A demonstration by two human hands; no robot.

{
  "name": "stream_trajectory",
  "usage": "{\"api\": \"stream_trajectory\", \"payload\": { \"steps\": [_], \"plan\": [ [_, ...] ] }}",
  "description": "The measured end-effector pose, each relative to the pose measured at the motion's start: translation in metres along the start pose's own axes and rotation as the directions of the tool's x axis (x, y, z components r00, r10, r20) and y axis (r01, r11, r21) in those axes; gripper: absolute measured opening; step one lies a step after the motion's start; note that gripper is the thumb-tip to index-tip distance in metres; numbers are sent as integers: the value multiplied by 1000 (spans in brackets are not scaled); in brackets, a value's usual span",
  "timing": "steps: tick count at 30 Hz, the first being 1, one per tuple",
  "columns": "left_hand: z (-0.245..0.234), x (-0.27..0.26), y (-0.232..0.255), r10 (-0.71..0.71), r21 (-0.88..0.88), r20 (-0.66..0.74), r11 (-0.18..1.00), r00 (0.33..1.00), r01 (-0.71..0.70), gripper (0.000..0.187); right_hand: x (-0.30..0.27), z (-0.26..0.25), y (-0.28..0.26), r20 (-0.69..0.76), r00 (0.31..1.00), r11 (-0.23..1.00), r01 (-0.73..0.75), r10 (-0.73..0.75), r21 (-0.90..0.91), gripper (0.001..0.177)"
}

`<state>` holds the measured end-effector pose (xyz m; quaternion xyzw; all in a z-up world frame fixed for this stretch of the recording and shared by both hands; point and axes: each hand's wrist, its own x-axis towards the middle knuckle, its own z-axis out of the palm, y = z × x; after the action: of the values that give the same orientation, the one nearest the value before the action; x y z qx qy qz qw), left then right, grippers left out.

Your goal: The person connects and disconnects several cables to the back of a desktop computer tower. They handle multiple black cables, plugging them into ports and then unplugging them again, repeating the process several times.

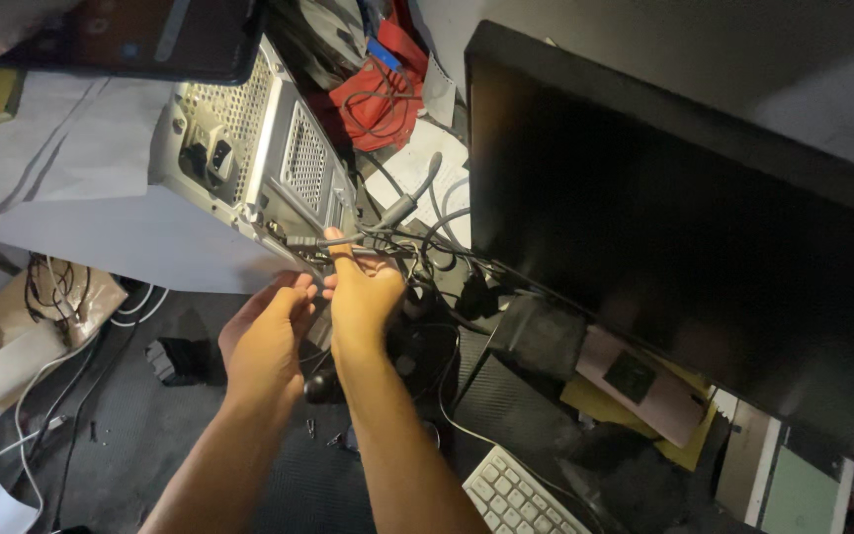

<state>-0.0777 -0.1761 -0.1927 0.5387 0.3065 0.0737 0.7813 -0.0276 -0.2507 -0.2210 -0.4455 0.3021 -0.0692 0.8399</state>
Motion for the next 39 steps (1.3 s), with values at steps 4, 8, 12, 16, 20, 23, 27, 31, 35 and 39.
{"api": "stream_trajectory", "payload": {
  "steps": [4, 8, 12, 16, 20, 23, 27, 31, 35, 39],
  "plan": [
    [-1, 0, 5, -19, 20, -3, 1000, 1000, 19, 33, -3, 1, -1, 7, 1000, 1000, -25, 25, -2, 28],
    [-3, -2, 11, -32, 67, 31, 997, 999, 30, 32, -8, -8, -8, 152, 987, 997, 35, -46, 74, 25],
    [-21, -1, 28, -44, 45, 118, 998, 992, 39, 30, -43, -23, -17, 212, 965, 988, 152, -153, 18, 28],
    [-45, 2, 47, -146, 137, 137, 982, 980, 127, 25, -79, -37, -38, 98, 967, 953, 249, -235, -170, 33],
    [-63, 7, 69, -175, 256, 144, 957, 974, 135, 24, -106, -25, -59, 26, 957, 742, 241, -288, -626, 25],
    [-71, 11, 81, -50, 251, 223, 968, 974, -8, 25, -116, 1, -66, 307, 787, 349, 536, -535, -769, 21],
    [-79, 34, 90, 107, 424, 376, 863, 920, -273, 23, -121, 38, -62, 499, 679, 150, 661, -539, -736, 20],
    [-106, 78, 96, 25, 704, 441, 611, 897, -363, 24, -122, 68, -48, 358, 892, 238, 424, -275, -874, 24],
    [-132, 140, 78, 52, 731, 539, 466, 841, -498, 23, -116, 80, -22, 322, 945, 309, 326, -67, -894, 28],
    [-158, 195, 60, 152, 521, 628, 646, 763, -558, 23, -91, 94, 10, 241, 952, 413, 146, 188, -899, 36]
  ]
}}
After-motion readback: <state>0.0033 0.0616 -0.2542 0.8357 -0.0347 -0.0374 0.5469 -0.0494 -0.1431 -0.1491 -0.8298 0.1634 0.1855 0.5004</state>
